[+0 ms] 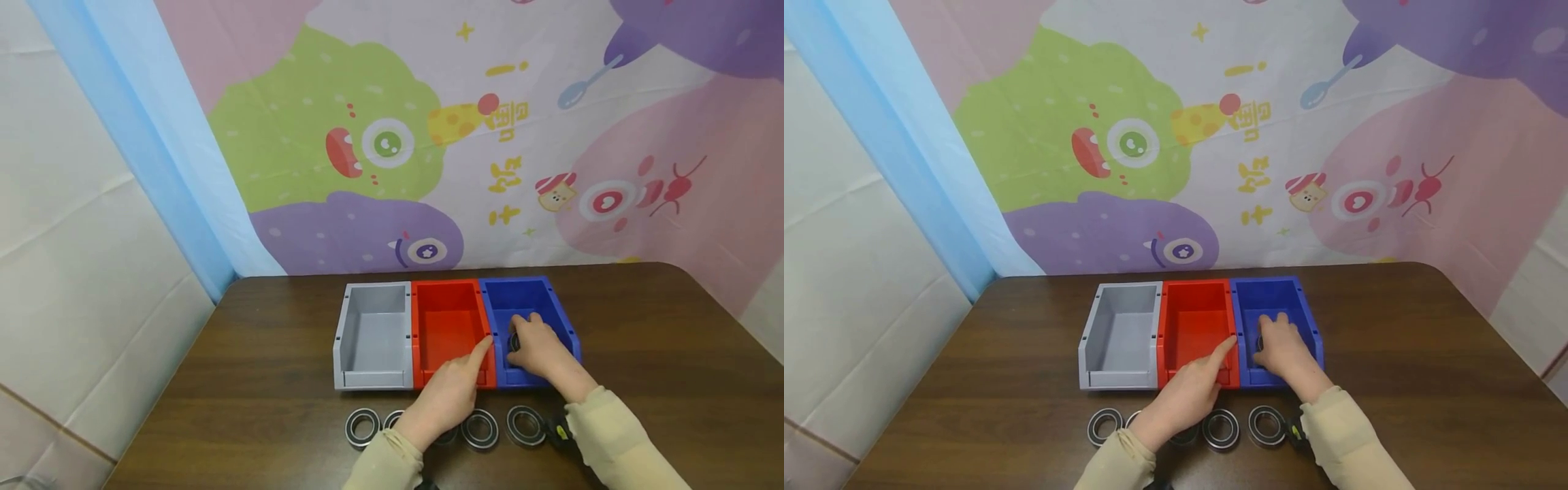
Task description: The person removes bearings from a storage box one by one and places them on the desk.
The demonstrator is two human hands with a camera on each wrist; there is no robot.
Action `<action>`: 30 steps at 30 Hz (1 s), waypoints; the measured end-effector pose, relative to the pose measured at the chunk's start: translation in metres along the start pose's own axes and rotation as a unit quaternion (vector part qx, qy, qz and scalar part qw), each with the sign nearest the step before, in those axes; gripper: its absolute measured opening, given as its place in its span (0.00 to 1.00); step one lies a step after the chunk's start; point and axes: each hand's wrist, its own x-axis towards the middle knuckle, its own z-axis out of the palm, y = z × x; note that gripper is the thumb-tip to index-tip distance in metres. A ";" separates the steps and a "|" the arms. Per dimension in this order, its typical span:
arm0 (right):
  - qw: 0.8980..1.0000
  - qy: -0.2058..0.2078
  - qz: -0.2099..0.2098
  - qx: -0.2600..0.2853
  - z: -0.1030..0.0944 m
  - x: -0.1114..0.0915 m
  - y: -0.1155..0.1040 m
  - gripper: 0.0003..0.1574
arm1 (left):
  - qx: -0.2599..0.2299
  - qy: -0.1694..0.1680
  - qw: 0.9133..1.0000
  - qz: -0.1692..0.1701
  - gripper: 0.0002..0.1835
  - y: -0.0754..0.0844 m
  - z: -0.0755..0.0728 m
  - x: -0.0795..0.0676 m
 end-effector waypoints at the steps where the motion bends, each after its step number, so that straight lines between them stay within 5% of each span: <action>1: 1.000 0.009 0.001 0.010 0.000 -0.001 0.001 0.22 | -0.002 -0.001 1.000 -0.001 0.38 0.000 0.000 0.000; 30: 0.994 0.099 -0.043 0.037 -0.029 -0.033 0.002 0.26 | 0.000 0.001 1.000 -0.002 0.39 -0.001 0.002 0.001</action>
